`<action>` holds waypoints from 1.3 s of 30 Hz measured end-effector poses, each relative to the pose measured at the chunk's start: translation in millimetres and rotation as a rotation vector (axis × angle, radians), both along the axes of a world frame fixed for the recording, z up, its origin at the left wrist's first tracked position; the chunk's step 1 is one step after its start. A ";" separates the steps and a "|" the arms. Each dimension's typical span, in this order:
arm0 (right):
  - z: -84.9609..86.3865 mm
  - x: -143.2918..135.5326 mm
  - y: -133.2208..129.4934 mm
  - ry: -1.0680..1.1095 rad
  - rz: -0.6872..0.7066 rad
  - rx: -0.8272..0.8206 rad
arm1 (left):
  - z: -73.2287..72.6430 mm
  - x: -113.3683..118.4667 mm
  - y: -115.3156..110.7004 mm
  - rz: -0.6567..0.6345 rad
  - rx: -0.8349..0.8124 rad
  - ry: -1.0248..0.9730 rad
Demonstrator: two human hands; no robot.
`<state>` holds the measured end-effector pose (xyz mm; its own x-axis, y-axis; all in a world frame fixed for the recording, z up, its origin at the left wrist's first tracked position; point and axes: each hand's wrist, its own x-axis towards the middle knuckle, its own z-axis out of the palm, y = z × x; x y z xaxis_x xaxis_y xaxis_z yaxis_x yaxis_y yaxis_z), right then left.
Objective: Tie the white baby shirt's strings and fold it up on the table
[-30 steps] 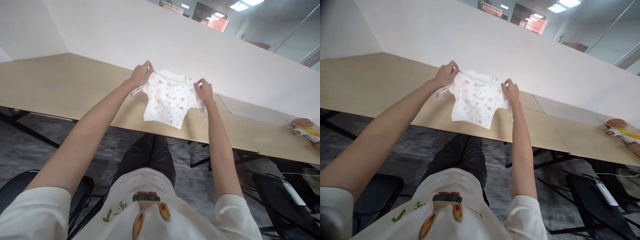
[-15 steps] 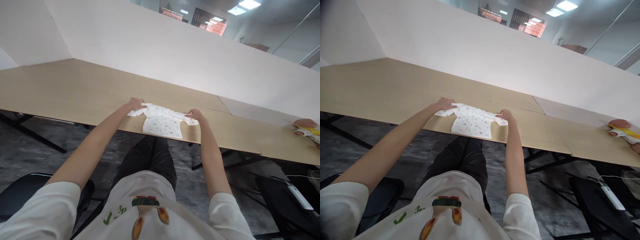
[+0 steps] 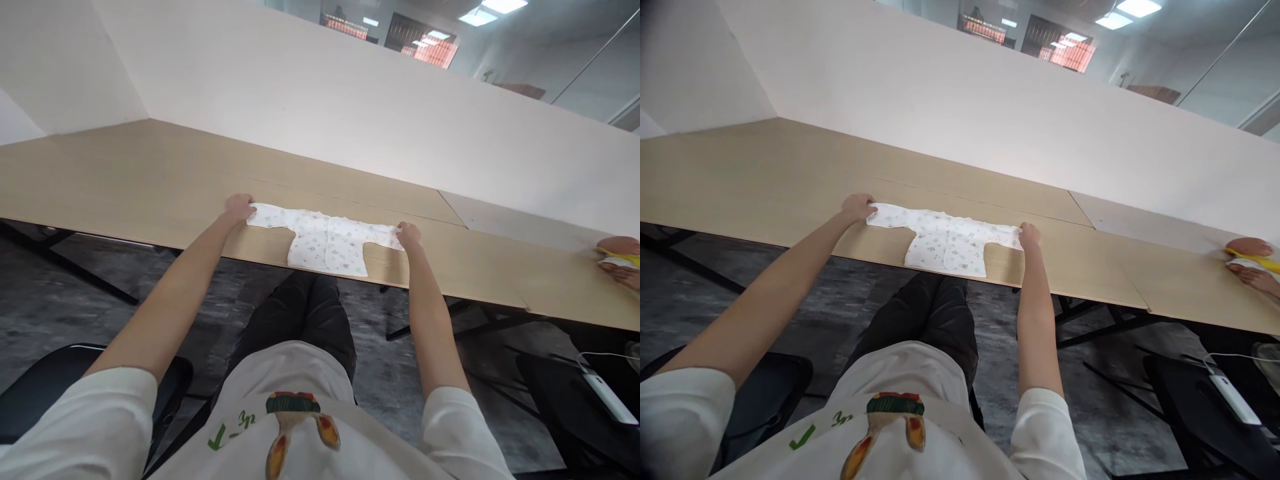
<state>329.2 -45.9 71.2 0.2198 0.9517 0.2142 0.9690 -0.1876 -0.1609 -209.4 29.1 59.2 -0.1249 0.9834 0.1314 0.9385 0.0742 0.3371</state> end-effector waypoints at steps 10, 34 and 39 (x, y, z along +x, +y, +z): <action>-7.6 -86.7 3.2 -0.155 0.079 -0.058 | -19.1 134.5 -24.9 -0.526 0.141 0.067; -60.8 -200.2 49.7 0.496 0.160 0.075 | -33.7 223.9 -22.5 -0.158 -0.050 -0.325; -63.5 -201.1 49.7 0.533 0.138 0.109 | -39.3 229.1 -19.7 -0.102 0.018 -0.321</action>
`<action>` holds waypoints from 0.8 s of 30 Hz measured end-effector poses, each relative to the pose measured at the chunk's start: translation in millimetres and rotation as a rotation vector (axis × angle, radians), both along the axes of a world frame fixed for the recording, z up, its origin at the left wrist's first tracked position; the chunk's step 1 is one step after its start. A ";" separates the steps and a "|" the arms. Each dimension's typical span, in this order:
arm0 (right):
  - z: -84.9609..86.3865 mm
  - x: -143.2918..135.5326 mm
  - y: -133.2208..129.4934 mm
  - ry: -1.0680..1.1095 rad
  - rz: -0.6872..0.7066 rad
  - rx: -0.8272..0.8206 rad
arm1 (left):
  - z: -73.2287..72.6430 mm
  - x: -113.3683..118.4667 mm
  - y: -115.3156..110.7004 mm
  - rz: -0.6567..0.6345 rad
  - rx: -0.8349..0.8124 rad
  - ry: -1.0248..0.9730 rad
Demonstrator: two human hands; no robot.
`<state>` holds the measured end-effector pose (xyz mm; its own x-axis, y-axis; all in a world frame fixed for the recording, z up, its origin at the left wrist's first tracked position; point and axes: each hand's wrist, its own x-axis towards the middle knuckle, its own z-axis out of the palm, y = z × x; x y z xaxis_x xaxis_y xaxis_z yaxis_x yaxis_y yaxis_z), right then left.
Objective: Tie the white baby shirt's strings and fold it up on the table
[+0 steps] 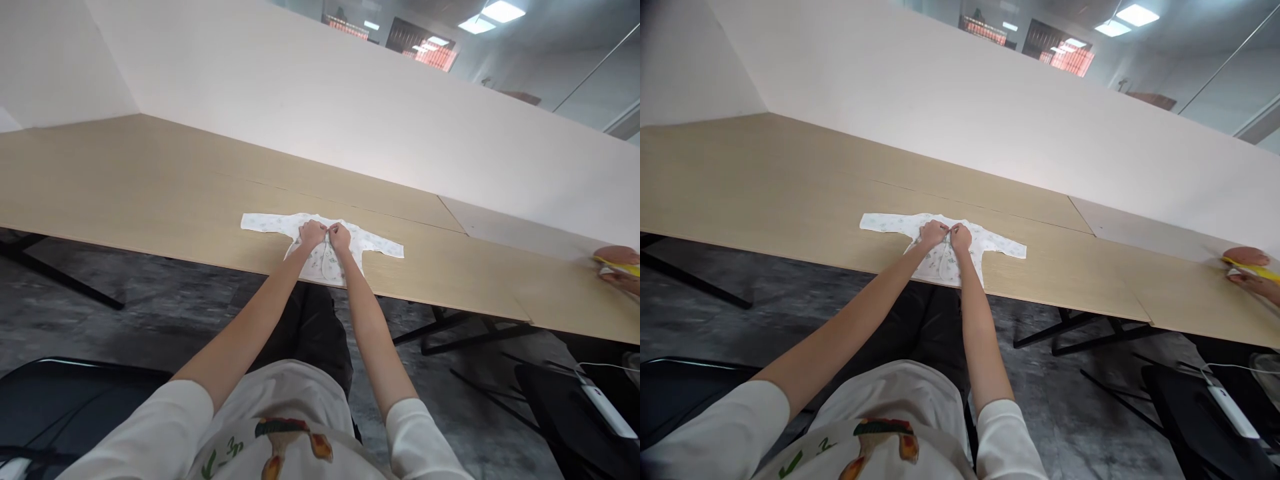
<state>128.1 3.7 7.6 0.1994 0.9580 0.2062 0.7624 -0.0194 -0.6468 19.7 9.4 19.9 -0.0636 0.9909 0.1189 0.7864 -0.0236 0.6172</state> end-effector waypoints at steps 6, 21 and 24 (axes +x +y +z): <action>-3.6 1.1 -0.5 0.060 -0.032 0.074 | -2.3 1.0 -3.3 0.006 0.050 -0.008; 1.6 2.7 -10.9 0.199 0.008 0.147 | 6.5 -6.4 -16.0 -0.097 0.056 -0.009; 2.6 2.6 -11.1 0.220 0.002 0.131 | 4.5 -16.4 -15.9 -0.210 0.055 -0.029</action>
